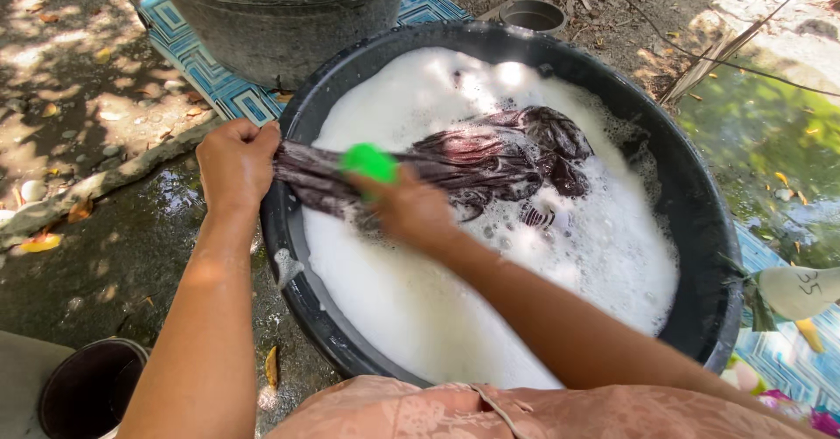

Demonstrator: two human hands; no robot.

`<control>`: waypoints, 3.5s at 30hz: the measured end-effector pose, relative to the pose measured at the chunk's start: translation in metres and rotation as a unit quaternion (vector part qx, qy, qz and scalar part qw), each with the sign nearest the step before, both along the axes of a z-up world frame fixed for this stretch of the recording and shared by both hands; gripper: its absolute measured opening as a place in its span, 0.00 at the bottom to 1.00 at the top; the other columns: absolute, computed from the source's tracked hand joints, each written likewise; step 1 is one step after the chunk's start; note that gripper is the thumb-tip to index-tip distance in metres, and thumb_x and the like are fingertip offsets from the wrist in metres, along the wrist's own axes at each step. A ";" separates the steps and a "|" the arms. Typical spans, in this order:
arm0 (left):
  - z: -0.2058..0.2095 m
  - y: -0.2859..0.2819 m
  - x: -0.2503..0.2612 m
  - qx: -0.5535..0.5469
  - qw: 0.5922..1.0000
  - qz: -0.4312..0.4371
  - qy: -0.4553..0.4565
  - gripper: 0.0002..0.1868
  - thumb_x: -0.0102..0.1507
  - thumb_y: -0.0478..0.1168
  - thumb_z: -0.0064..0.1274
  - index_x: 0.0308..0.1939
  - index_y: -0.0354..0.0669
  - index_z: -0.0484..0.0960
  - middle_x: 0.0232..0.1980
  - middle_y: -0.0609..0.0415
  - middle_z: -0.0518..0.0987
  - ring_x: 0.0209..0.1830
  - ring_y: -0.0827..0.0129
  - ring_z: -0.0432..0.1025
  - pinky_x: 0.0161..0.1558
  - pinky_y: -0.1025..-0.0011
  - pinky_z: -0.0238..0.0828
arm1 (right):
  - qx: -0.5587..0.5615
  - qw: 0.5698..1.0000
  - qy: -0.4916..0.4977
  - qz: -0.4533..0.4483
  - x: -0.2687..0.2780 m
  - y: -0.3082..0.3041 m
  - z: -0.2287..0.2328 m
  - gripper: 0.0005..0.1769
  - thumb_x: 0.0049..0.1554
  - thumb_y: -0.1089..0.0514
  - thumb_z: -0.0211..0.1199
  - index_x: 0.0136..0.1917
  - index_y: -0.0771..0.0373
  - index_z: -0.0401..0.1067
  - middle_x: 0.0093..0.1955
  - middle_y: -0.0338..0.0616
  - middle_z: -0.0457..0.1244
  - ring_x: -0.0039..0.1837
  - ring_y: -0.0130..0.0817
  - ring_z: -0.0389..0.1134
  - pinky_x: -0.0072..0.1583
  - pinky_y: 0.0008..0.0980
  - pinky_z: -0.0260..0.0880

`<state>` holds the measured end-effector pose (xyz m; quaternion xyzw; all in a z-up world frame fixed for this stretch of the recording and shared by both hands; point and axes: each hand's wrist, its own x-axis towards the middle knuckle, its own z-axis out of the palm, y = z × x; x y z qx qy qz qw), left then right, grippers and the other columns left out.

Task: The person washes clothes in a basin of soapy water by hand and using a green brush to scrub the fabric.

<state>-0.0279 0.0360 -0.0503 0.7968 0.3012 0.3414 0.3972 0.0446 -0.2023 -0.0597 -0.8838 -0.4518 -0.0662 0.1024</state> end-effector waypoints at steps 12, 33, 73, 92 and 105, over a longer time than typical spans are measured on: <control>-0.002 -0.005 0.007 0.033 0.999 -0.016 0.012 0.19 0.65 0.46 0.62 0.28 0.35 0.80 0.25 0.45 0.78 0.22 0.57 0.70 0.31 0.56 0.66 | 0.177 0.940 0.112 -0.270 0.068 -0.069 0.040 0.24 0.64 0.45 0.64 0.72 0.44 0.69 0.44 0.42 0.70 0.36 0.24 0.65 0.40 0.24 0.69; 0.033 -0.046 0.005 0.397 0.917 -0.033 -0.031 0.10 0.50 0.45 0.68 0.29 0.47 0.86 0.41 0.46 0.81 0.42 0.49 0.75 0.42 0.51 0.70 | 0.558 0.671 0.399 -0.282 0.101 -0.141 -0.009 0.33 0.55 0.54 0.62 0.74 0.47 0.62 0.69 0.56 0.63 0.54 0.47 0.69 0.52 0.43 0.74; -0.010 -0.101 0.015 0.127 0.870 -0.292 0.376 0.39 0.51 0.42 0.67 0.67 0.48 0.72 0.62 0.43 0.75 0.63 0.52 0.71 0.63 0.60 0.68 | 0.058 0.906 0.358 -0.218 0.076 -0.145 0.000 0.17 0.58 0.46 0.68 0.53 0.58 0.83 0.39 0.49 0.73 0.35 0.33 0.68 0.40 0.36 0.67; 0.012 -0.113 0.022 -0.463 0.791 -0.399 0.025 0.19 0.63 0.50 0.58 0.50 0.40 0.81 0.43 0.52 0.82 0.39 0.71 0.76 0.42 0.72 0.76 | 0.036 0.890 0.444 -0.098 0.042 -0.110 -0.001 0.50 0.51 0.48 0.70 0.80 0.52 0.50 0.73 0.52 0.61 0.71 0.46 0.65 0.69 0.40 0.63; 0.093 -0.067 -0.002 -0.507 0.763 -0.322 -0.240 0.10 0.67 0.37 0.51 0.50 0.38 0.74 0.50 0.44 0.86 0.47 0.64 0.80 0.56 0.61 0.78 | -0.086 0.893 0.403 -0.182 0.069 -0.124 -0.010 0.48 0.52 0.44 0.70 0.80 0.50 0.54 0.73 0.51 0.62 0.72 0.46 0.63 0.74 0.47 0.58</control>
